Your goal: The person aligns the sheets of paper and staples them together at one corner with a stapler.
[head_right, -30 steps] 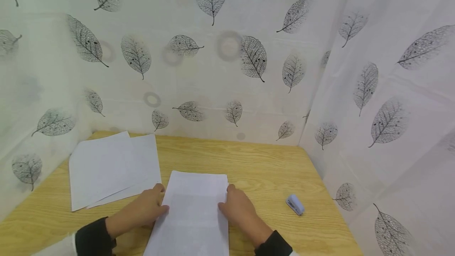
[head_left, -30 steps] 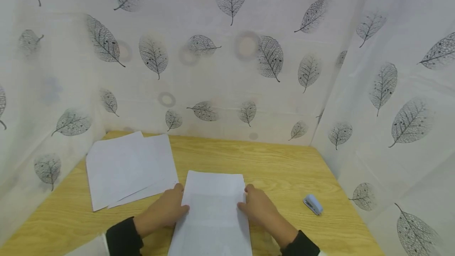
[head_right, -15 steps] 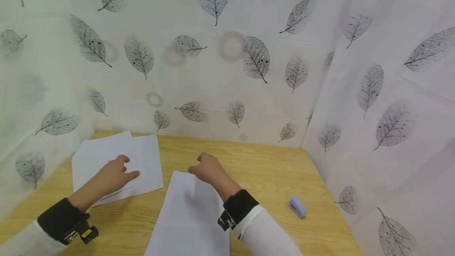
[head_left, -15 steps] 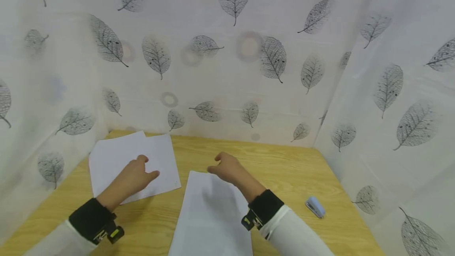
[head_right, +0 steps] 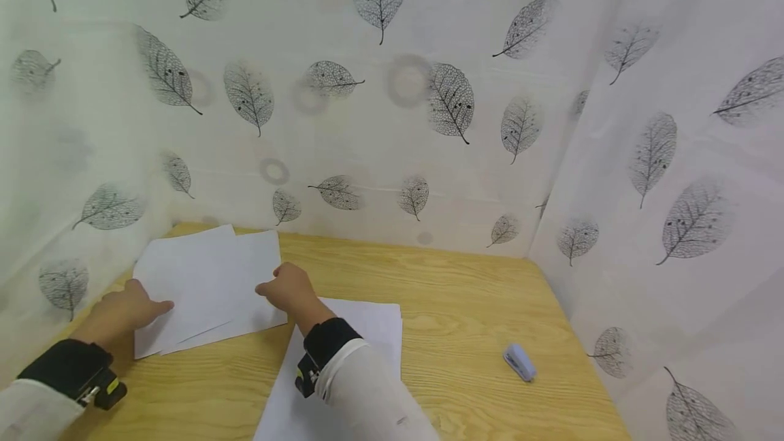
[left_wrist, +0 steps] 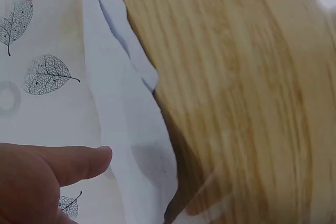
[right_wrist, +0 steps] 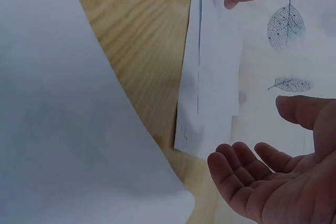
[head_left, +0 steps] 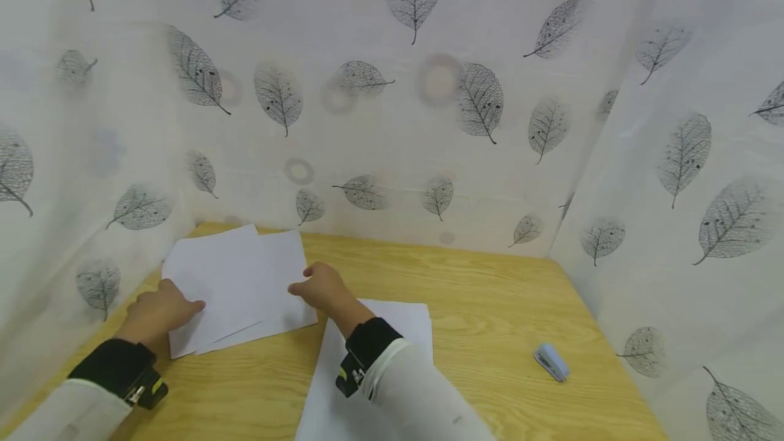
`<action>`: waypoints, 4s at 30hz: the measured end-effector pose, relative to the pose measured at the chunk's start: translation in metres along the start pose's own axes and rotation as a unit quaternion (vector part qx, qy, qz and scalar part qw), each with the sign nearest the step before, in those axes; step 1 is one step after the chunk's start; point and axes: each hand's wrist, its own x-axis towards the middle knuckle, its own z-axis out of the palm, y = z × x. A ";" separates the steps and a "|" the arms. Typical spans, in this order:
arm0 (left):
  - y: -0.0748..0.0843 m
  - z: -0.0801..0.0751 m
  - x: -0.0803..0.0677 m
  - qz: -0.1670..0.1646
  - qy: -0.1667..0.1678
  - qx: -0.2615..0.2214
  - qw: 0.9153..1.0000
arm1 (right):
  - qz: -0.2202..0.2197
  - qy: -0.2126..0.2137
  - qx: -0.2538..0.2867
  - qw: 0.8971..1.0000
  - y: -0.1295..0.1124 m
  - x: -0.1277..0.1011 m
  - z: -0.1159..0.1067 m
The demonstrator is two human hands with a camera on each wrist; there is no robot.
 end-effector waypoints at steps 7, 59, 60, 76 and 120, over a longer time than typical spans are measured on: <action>-0.001 0.008 0.009 0.008 0.013 -0.013 1.000 | -0.017 0.025 -0.084 0.996 -0.003 -0.004 0.027; 0.033 -0.012 -0.005 0.065 -0.084 -0.350 0.931 | 0.040 0.108 0.231 0.966 0.016 0.016 -0.003; 0.035 -0.011 -0.006 0.069 -0.091 -0.352 0.929 | 0.040 0.106 0.246 0.963 0.018 0.016 -0.008; 0.074 -0.012 -0.029 0.122 -0.101 -0.359 0.920 | -0.005 0.081 0.250 0.965 0.046 -0.006 -0.074; 0.149 0.063 -0.106 0.189 -0.120 -0.373 0.900 | 0.037 0.034 0.122 0.991 0.155 -0.129 -0.151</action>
